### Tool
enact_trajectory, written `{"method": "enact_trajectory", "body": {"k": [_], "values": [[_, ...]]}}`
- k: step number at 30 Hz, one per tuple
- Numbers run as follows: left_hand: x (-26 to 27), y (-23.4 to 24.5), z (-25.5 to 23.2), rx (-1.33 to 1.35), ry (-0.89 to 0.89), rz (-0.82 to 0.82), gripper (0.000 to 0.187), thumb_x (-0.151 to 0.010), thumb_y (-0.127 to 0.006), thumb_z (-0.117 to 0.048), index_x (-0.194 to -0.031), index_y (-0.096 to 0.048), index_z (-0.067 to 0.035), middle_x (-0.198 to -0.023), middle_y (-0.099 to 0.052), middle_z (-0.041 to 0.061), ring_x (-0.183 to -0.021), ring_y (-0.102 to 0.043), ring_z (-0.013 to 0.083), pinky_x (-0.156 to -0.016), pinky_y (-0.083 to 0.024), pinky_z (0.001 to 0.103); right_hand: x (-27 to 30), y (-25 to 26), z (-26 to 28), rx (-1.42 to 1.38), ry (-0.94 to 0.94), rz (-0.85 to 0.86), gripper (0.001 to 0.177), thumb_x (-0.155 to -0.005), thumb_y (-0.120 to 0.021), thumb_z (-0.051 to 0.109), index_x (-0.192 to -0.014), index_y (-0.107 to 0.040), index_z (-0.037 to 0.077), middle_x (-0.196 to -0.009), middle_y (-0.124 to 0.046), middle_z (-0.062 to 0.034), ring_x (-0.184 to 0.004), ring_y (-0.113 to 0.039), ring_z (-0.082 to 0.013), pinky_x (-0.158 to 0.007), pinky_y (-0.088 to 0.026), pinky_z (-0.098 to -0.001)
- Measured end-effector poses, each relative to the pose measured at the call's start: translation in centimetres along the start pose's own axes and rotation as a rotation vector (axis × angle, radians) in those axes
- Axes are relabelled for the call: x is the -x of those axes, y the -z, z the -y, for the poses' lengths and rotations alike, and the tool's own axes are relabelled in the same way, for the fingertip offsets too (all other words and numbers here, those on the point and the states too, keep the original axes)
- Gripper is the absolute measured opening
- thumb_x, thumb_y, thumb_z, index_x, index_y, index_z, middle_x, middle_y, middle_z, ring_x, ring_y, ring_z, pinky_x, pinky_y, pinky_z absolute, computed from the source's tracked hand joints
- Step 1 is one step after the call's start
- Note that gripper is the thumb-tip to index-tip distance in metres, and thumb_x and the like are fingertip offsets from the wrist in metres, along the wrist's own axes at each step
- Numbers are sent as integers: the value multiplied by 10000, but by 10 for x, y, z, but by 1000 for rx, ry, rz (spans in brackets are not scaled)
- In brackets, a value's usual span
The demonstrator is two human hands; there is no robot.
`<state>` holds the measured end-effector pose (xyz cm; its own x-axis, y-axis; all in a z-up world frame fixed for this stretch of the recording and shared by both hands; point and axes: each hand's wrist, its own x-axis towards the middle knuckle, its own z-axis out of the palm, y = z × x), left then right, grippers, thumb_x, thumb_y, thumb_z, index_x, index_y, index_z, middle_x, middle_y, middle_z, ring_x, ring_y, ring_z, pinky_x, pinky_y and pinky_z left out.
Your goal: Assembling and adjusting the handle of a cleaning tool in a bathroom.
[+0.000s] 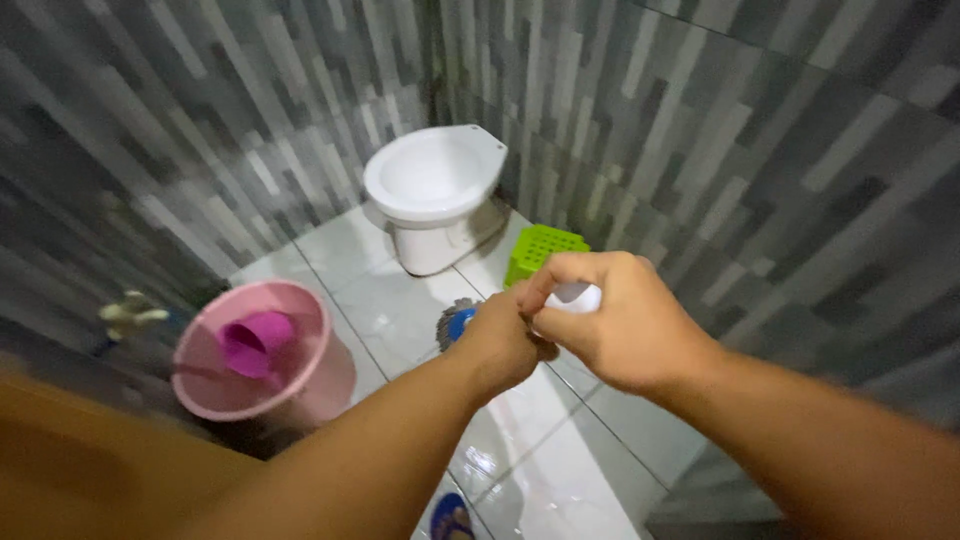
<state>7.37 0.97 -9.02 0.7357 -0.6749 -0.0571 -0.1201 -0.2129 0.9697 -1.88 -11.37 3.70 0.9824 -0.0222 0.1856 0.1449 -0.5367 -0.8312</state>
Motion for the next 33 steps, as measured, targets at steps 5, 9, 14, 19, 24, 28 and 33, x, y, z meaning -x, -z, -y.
{"method": "enact_trajectory", "body": {"k": [5,9,14,19,24,28,33], "values": [[14,32,-38,-282,196,-112,936,-668,-839,-43,-1491,-399,-116,-1122,-658,136,-956,-639,241,-804,-530,360,-43,-15,-8,41,-150,26,110,-815,-747,170,-858,-749,68,-889,-783,-28,-829,-707,-151,-775,-550,-325],[17,34,-55,-249,267,-53,898,-677,-751,-55,-1508,-419,-134,-1029,-713,186,-897,-692,301,-777,-550,399,-43,-16,-15,8,-455,69,81,-878,-733,132,-933,-752,76,-939,-750,-35,-767,-651,-197,-664,-541,-402],[19,11,-39,-248,-1,-61,679,-654,-792,-77,-1305,-597,-86,-1035,-734,104,-938,-709,244,-822,-548,359,-3,7,-10,-99,-218,25,91,-773,-730,57,-855,-757,30,-876,-772,-42,-800,-691,-120,-739,-561,-312],[38,-11,-75,-166,-55,-34,474,-806,-706,-149,-1278,-665,-148,-1031,-753,70,-958,-704,245,-817,-533,363,21,30,33,-150,-244,47,66,-761,-724,47,-785,-753,-8,-808,-774,-73,-765,-712,-137,-732,-580,-301],[-1,-9,-9,-9,-21,-25,380,-871,-598,-78,-1245,-665,-71,-1085,-736,167,-1005,-655,380,-738,-515,438,4,15,-7,-195,-33,58,65,-799,-718,46,-838,-750,5,-915,-789,-56,-892,-729,-136,-814,-579,-288],[12,21,-46,-254,95,-50,559,-671,-758,-39,-1216,-642,-77,-1104,-757,127,-1054,-722,294,-863,-550,377,-22,-6,-9,-222,-183,78,94,-834,-723,80,-897,-743,12,-943,-774,-49,-803,-686,-172,-687,-522,-324],[7,34,-8,-486,131,-165,887,-676,-900,-112,-1406,-406,-22,-1367,-536,210,-1257,-554,354,-1002,-474,397,-51,-19,-67,-153,-360,84,161,-777,-702,119,-922,-766,94,-784,-717,-51,-624,-643,-114,-542,-506,-277]]}}
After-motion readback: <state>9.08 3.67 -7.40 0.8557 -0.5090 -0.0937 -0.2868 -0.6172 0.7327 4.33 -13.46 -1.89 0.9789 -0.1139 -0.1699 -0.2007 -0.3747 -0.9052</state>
